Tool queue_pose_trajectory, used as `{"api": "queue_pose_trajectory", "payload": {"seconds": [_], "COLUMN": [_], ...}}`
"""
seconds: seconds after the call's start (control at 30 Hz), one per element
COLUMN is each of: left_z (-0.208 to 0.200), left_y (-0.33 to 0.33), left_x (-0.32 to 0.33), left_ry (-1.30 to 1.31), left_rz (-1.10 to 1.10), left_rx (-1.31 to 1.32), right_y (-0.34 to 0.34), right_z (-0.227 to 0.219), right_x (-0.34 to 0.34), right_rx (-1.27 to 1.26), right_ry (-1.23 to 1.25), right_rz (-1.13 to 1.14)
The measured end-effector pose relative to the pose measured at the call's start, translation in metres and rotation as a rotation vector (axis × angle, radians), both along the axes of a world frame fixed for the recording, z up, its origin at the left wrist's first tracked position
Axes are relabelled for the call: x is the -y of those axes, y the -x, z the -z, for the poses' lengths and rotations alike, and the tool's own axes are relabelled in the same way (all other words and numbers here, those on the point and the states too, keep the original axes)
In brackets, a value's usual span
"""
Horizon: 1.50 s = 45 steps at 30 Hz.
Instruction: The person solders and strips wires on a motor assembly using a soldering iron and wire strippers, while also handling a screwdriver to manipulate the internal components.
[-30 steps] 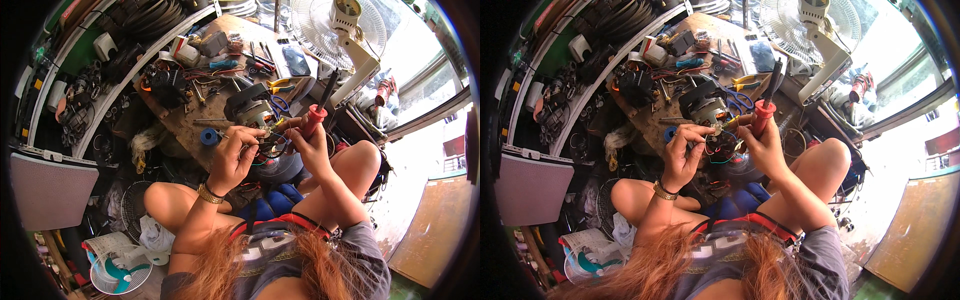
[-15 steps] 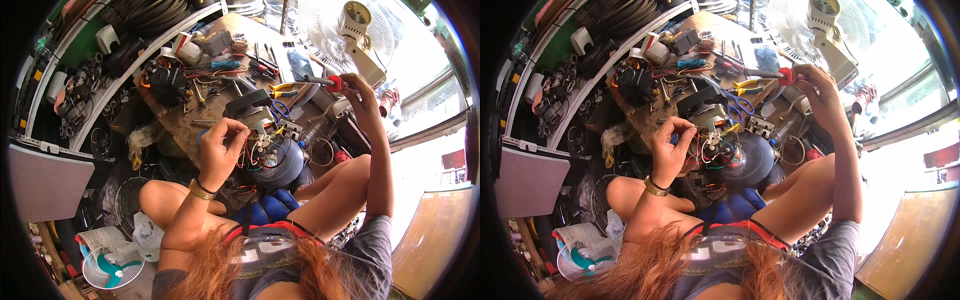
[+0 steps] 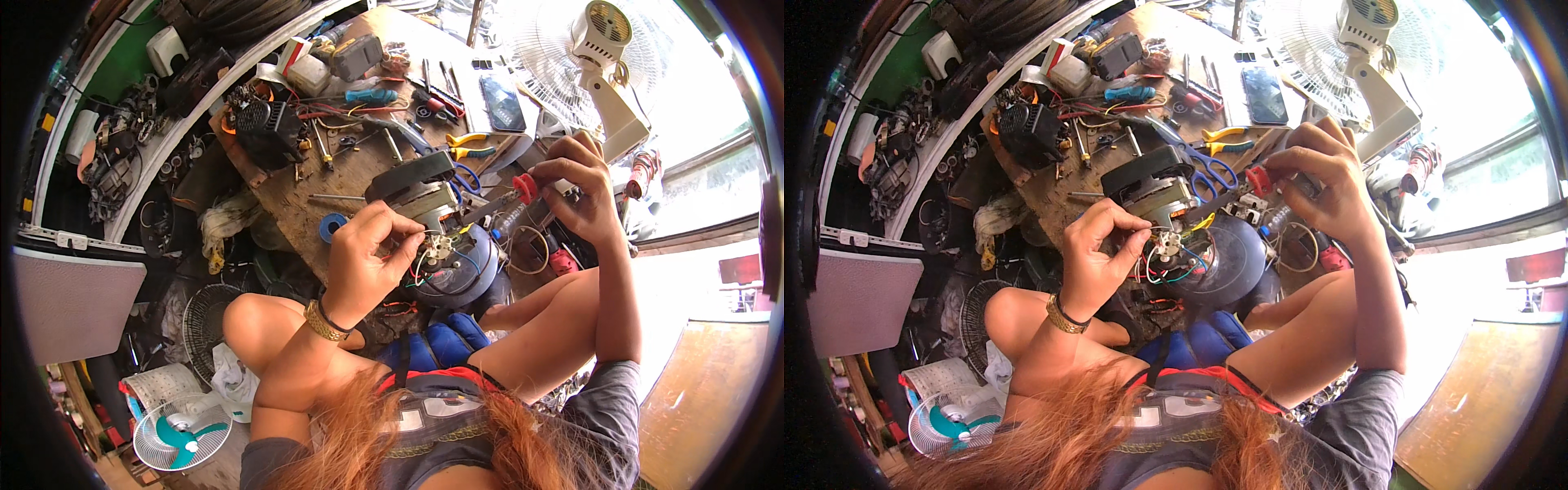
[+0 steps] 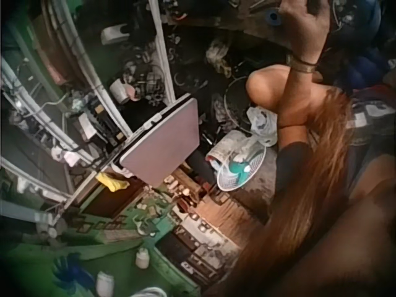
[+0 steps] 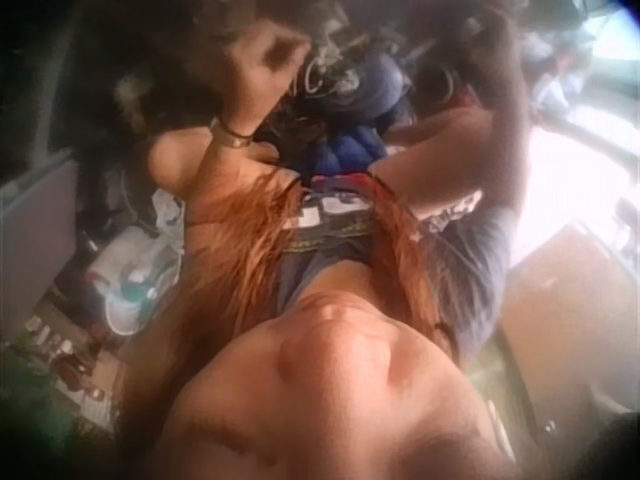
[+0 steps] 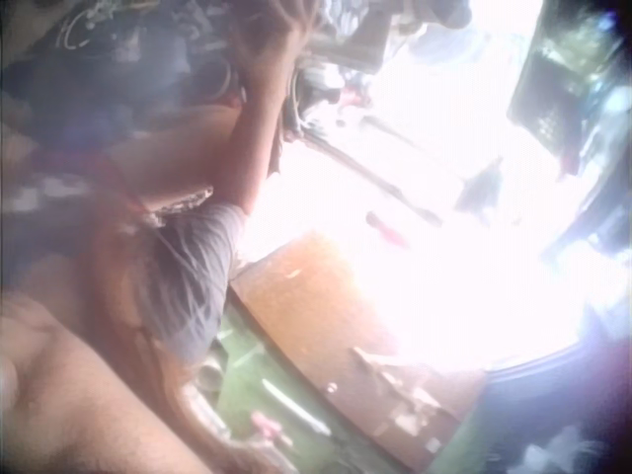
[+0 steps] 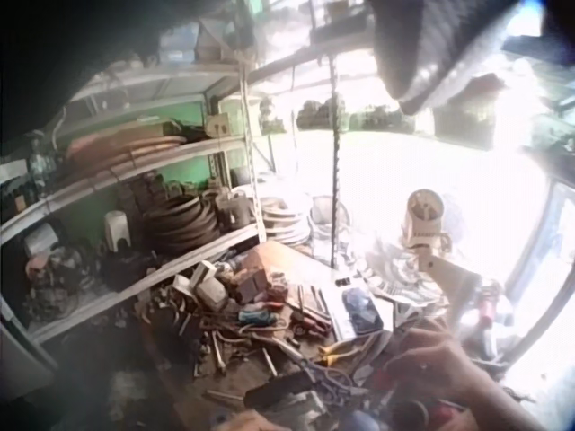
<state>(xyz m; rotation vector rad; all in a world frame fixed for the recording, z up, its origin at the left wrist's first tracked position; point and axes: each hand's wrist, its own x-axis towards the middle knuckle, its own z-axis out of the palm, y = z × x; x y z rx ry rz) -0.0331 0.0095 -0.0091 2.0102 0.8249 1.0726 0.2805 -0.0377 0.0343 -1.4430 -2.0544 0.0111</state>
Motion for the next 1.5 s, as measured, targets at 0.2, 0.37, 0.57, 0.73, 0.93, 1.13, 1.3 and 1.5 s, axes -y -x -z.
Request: {"api": "queue_pose_trajectory", "payload": {"seconds": [0.2, 0.37, 0.57, 0.73, 0.93, 1.13, 1.3, 1.5], "left_z": [0.009, 0.008, 0.015, 0.016, 0.016, 0.015, 0.018, 0.017], "left_y": [-0.001, -0.001, 0.0, 0.0, -0.001, -0.001, -0.001, -0.001], "left_x": [0.0, 0.001, -0.001, 0.0, 0.0, 0.0, 0.0, 0.0], "left_ry": [-0.026, 0.015, -0.016, -0.007, -0.019, -0.027, -0.028, -0.037], "left_rz": [-0.016, -0.022, 0.006, 0.008, 0.002, -0.003, -0.006, -0.007], "left_rx": [0.057, 0.078, 0.096, 0.096, 0.099, 0.09, 0.109, 0.105], "right_y": [0.006, 0.008, 0.008, 0.009, 0.012, 0.011, 0.012, 0.014], "right_z": [0.002, 0.003, 0.006, 0.005, 0.006, 0.008, 0.007, 0.007], "right_x": [-0.002, -0.002, -0.001, 0.0, -0.001, -0.001, -0.001, -0.001], "right_rx": [0.039, 0.05, 0.024, 0.028, 0.047, 0.036, 0.058, 0.046], "right_ry": [-0.034, -0.023, -0.02, -0.007, -0.05, -0.048, -0.063, -0.064], "right_rz": [-0.011, -0.005, -0.003, 0.001, -0.004, -0.004, -0.003, -0.005]}}
